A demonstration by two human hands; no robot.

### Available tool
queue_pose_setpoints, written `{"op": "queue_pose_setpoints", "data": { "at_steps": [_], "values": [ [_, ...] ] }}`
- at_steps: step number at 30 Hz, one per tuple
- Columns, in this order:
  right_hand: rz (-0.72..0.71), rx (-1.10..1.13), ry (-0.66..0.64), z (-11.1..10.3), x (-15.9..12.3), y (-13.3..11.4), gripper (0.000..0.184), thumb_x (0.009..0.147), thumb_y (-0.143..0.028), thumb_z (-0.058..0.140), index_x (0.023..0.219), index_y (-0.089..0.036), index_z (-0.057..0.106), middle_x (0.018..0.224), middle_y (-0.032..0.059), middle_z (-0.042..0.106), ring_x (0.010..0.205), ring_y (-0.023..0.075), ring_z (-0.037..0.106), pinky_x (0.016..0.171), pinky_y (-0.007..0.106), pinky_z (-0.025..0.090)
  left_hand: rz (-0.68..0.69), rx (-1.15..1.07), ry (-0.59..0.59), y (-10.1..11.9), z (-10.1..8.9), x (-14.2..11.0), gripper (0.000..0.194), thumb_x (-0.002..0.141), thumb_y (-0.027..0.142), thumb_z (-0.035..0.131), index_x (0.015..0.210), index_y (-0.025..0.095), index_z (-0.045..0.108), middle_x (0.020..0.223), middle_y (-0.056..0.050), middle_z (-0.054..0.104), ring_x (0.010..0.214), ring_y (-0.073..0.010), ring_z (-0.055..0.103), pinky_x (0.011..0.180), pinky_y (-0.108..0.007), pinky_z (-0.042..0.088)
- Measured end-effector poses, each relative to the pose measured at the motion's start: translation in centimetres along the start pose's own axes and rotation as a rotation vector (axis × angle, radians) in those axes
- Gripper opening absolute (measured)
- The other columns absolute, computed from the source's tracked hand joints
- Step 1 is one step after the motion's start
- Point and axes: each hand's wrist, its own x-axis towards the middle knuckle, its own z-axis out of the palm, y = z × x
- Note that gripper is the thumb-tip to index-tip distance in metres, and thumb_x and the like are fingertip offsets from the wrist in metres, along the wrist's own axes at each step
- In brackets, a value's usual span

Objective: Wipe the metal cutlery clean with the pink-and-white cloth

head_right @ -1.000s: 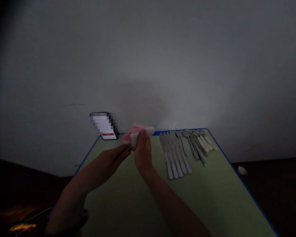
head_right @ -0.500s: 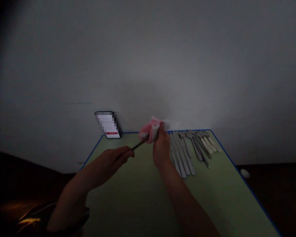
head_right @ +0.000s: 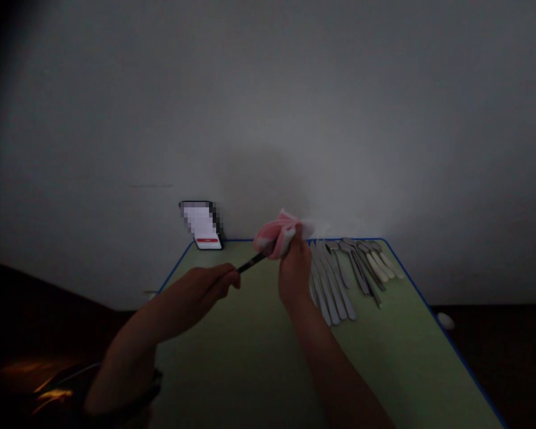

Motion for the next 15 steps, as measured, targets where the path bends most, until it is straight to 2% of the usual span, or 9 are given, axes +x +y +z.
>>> {"op": "queue_pose_setpoints", "data": {
  "at_steps": [4,7,15],
  "values": [
    [0.085,-0.053,-0.084,1.8,-2.0,0.9,0.048,0.083,-0.061,0.041,0.065,-0.018,0.052,0.056,-0.0017,0.049,0.053,0.0109,0.041,0.052,0.025,0.034,0.002,-0.013,0.085,-0.2,0.5,0.5,0.030,0.094,0.031,0.029,0.087,0.019,0.056,0.077,-0.002,0.065,0.068,-0.0152,0.059,0.064,-0.028,0.041],
    [0.108,-0.036,-0.103,2.1,-2.3,1.2,0.047,0.080,-0.061,0.045,0.064,-0.017,0.051,0.055,-0.0030,0.046,0.052,0.0098,0.038,0.051,0.024,0.032,0.020,-0.043,0.086,0.1,0.6,0.7,0.032,0.094,0.031,0.027,0.081,0.019,0.055,0.075,-0.002,0.063,0.066,-0.0143,0.057,0.062,-0.027,0.041],
    [0.002,-0.017,0.065,-1.1,1.3,0.3,0.049,0.084,-0.061,0.038,0.067,-0.020,0.059,0.064,0.0005,0.058,0.062,0.0135,0.049,0.064,0.028,0.040,-0.023,-0.123,-0.060,0.8,0.0,0.2,0.033,0.093,0.034,0.028,0.077,0.020,0.053,0.063,0.002,0.055,0.058,-0.0127,0.051,0.058,-0.025,0.038]
  ]
}}
